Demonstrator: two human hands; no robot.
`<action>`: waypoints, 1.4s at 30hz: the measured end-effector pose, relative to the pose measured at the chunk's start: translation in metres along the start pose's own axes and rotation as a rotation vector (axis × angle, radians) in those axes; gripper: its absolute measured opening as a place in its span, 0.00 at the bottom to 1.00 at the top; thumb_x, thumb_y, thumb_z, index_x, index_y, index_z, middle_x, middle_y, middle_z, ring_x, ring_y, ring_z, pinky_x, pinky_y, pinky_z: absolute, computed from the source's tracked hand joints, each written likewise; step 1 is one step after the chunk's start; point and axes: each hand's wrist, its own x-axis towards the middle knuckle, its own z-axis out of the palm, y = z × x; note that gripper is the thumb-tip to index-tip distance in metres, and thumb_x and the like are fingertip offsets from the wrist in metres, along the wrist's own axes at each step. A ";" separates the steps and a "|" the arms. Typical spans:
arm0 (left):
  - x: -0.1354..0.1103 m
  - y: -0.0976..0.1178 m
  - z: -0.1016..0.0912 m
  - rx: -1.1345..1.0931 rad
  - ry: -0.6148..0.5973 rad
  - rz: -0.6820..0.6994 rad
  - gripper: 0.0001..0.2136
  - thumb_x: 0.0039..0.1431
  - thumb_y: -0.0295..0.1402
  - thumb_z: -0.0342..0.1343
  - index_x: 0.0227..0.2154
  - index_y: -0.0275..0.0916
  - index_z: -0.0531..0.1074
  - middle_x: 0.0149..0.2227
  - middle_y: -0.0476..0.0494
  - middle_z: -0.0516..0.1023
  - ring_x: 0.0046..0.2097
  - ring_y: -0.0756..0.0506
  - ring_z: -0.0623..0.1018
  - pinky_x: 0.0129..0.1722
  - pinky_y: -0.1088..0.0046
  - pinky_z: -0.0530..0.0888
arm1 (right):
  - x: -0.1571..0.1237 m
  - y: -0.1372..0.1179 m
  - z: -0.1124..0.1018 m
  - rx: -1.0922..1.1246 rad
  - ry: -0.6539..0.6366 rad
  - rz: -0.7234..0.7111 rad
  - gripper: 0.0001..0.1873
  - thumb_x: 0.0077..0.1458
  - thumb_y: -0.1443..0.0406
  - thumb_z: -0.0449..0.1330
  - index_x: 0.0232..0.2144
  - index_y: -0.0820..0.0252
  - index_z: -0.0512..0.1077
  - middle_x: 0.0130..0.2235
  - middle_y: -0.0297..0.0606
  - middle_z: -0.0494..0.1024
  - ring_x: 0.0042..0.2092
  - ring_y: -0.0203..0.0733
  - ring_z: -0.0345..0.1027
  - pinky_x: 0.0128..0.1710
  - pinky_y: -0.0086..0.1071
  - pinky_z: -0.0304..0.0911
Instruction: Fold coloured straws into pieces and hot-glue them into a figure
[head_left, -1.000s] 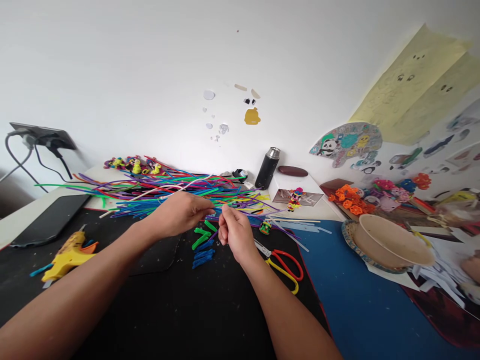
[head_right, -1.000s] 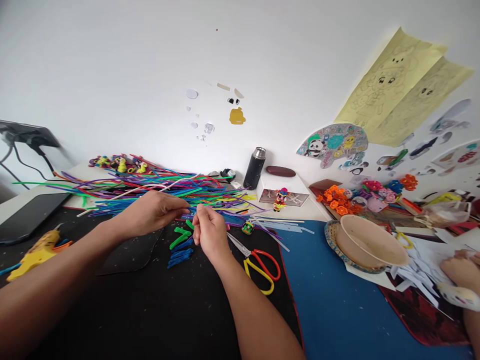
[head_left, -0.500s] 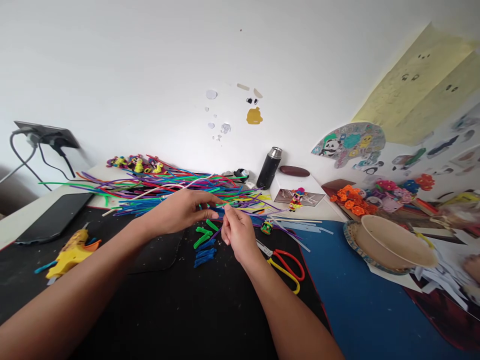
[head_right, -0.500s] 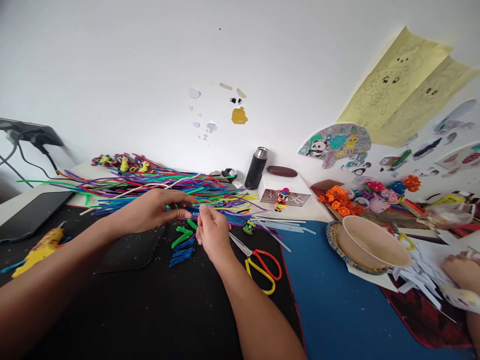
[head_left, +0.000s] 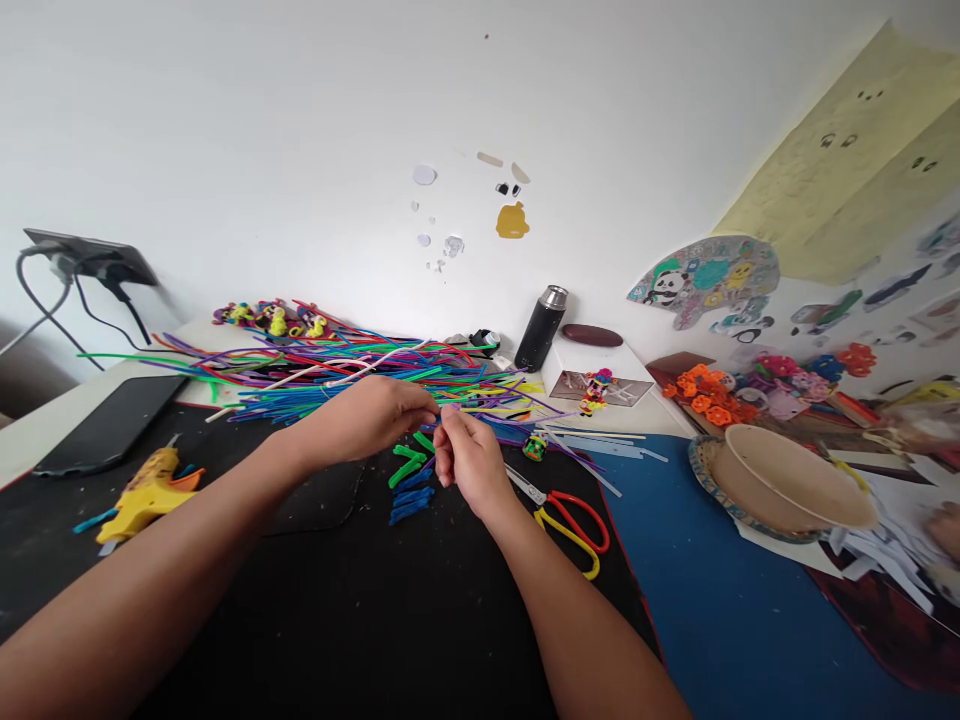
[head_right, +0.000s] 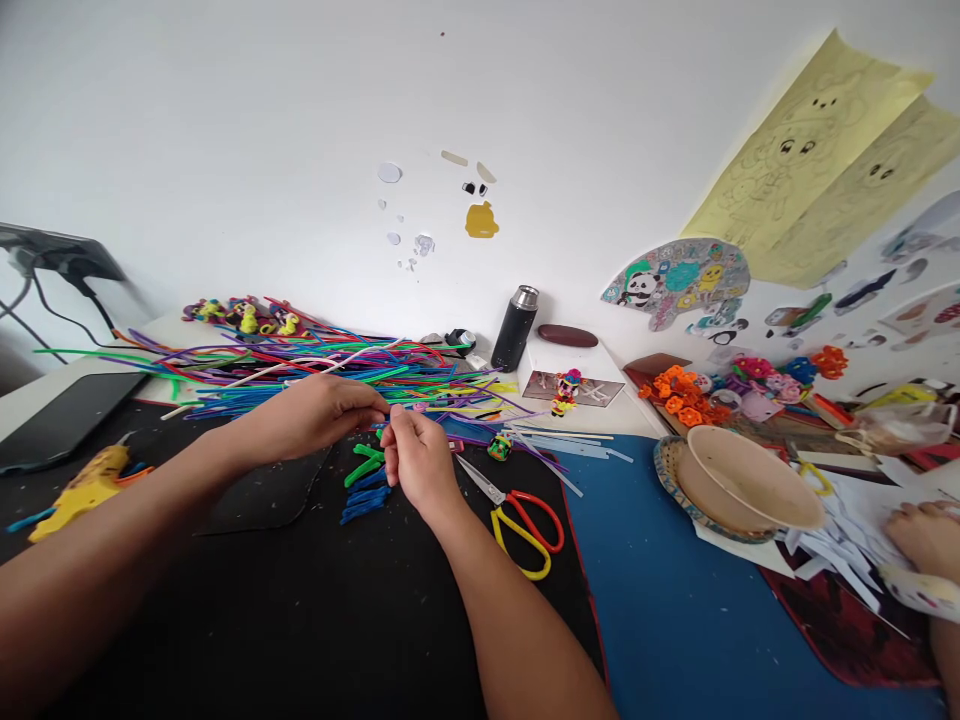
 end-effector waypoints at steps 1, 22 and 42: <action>0.000 0.000 0.000 -0.012 -0.013 -0.004 0.13 0.67 0.32 0.51 0.40 0.39 0.82 0.36 0.44 0.86 0.33 0.45 0.81 0.34 0.73 0.70 | 0.000 0.000 0.000 -0.014 0.004 -0.006 0.32 0.62 0.37 0.57 0.24 0.55 0.66 0.13 0.25 0.62 0.14 0.32 0.56 0.16 0.27 0.51; 0.002 0.000 0.005 -0.117 -0.002 -0.071 0.14 0.68 0.37 0.51 0.40 0.40 0.82 0.37 0.43 0.87 0.34 0.44 0.83 0.35 0.73 0.73 | 0.003 -0.001 -0.001 0.105 0.033 0.025 0.31 0.60 0.39 0.62 0.22 0.56 0.64 0.13 0.23 0.57 0.13 0.31 0.54 0.16 0.27 0.48; 0.002 -0.003 0.003 -0.263 -0.033 -0.178 0.17 0.68 0.45 0.52 0.42 0.40 0.82 0.32 0.47 0.85 0.32 0.45 0.81 0.33 0.73 0.74 | 0.003 -0.003 -0.002 0.126 0.023 0.062 0.31 0.57 0.38 0.64 0.23 0.56 0.66 0.14 0.23 0.59 0.15 0.30 0.54 0.17 0.27 0.48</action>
